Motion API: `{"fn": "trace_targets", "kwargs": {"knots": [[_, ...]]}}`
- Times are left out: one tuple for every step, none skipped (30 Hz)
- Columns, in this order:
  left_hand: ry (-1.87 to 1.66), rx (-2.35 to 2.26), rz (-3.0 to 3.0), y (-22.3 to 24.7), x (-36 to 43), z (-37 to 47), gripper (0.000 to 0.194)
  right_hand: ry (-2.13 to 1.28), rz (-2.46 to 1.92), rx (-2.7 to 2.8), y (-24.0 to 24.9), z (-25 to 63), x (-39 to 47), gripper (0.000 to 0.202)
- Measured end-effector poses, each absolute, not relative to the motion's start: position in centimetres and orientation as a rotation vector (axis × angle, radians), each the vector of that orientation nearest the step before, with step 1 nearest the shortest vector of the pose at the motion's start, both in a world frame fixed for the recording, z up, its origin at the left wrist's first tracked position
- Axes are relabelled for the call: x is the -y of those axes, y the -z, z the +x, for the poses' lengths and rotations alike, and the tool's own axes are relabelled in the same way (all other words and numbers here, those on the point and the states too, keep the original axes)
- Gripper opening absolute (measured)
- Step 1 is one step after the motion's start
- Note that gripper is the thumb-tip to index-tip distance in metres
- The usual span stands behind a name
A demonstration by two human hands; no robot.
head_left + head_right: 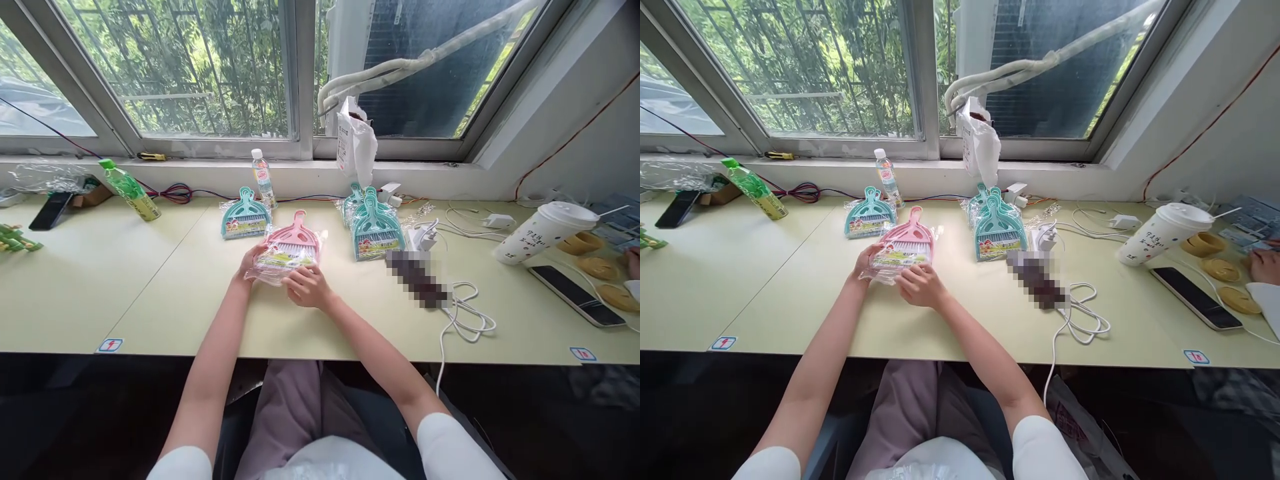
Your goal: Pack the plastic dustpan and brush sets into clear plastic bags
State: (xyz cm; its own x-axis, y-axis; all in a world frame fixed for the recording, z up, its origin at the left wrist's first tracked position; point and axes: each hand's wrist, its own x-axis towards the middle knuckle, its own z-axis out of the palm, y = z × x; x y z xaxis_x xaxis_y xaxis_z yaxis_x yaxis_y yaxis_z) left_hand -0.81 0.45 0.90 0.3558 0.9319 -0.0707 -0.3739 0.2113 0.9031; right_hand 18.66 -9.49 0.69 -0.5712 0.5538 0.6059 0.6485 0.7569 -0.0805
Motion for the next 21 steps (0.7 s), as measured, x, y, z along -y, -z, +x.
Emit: {"fn": "trace_targets", "kwargs": {"knots": [[-1.054, -0.717, 0.931, -1.1, -0.4, -0.9, 0.039, 0.196, -0.922, 2.296, -0.9, 18.6, 9.5, 0.025], [-1.075, -0.710, 0.907, -1.2, -0.3, -1.0, 0.038, 0.197, -0.949, 2.264, -1.1, 18.6, 9.5, 0.025], [-1.100, -0.715, 0.883, -1.3, -0.3, -1.1, 0.038, 0.196, -0.978, 2.241, -1.3, 18.6, 9.5, 0.026], [-1.150, -0.732, 0.866, -1.3, -0.2, -1.1, 0.037, 0.190, -1.009, 2.227, -1.4, 18.5, 9.5, 0.027], [-1.197, -0.750, 0.854, -1.3, -0.2, -1.2, 0.036, 0.171, -1.040, 2.221, -1.5, 18.3, 9.4, 0.028], [-1.236, -0.762, 0.847, -1.2, -0.1, -1.2, 0.035, 0.136, -1.073, 2.218, -1.5, 18.2, 9.4, 0.028], [-1.265, -0.761, 0.848, -1.1, -0.1, -1.1, 0.034, 0.081, -1.111, 2.207, -1.3, 18.0, 9.3, 0.028], [-1.286, -0.749, 0.859, -1.1, 0.0, -1.1, 0.034, 0.005, -1.154, 2.175, -1.1, 17.8, 9.2, 0.028], [-1.299, -0.732, 0.878, -1.0, 0.0, -1.1, 0.036, -0.096, -1.201, 2.114, -0.9, 17.6, 9.0, 0.028], [-1.301, -0.717, 0.900, -0.9, 0.1, -1.1, 0.039, -0.222, -1.242, 2.023, -0.5, 17.5, 8.7, 0.029], [-1.293, -0.706, 0.924, -0.9, 0.2, -1.1, 0.041, -0.371, -1.270, 1.903, -0.1, 17.4, 8.3, 0.030], [-1.278, -0.701, 0.948, -0.9, 0.2, -1.2, 0.044, -0.536, -1.277, 1.767, 0.3, 17.4, 7.8, 0.031], [-1.261, -0.698, 0.968, -0.9, 0.3, -1.3, 0.046, -0.705, -1.259, 1.625, 0.6, 17.5, 7.4, 0.032], [-1.245, -0.696, 0.980, -0.9, 0.4, -1.4, 0.047, -0.864, -1.221, 1.490, 0.9, 17.6, 6.9, 0.033], [-1.232, -0.695, 0.982, -0.9, 0.5, -1.5, 0.048, -1.002, -1.170, 1.368, 1.2, 17.7, 6.4, 0.034], [-1.218, -0.697, 0.973, -0.9, 0.6, -1.6, 0.048, -1.110, -1.113, 1.260, 1.4, 17.8, 6.1, 0.034], [-1.198, -0.705, 0.959, -0.9, 0.7, -1.7, 0.047, -1.186, -1.058, 1.165, 1.6, 18.0, 5.8, 0.035], [-1.170, -0.716, 0.944, -1.0, 0.7, -1.8, 0.045, -1.230, -1.011, 1.081, 1.7, 18.1, 5.5, 0.036], [-1.138, -0.730, 0.931, -1.0, 0.8, -1.8, 0.042, -1.245, -0.974, 1.002, 1.8, 18.2, 5.4, 0.038], [-1.105, -0.744, 0.924, -1.1, 0.8, -1.8, 0.040, -1.242, -0.953, 0.934, 1.9, 18.3, 5.4, 0.039], [-1.076, -0.758, 0.923, -1.1, 0.8, -1.7, 0.039, -1.226, -0.947, 0.881, 2.0, 18.3, 5.4, 0.041]]}}
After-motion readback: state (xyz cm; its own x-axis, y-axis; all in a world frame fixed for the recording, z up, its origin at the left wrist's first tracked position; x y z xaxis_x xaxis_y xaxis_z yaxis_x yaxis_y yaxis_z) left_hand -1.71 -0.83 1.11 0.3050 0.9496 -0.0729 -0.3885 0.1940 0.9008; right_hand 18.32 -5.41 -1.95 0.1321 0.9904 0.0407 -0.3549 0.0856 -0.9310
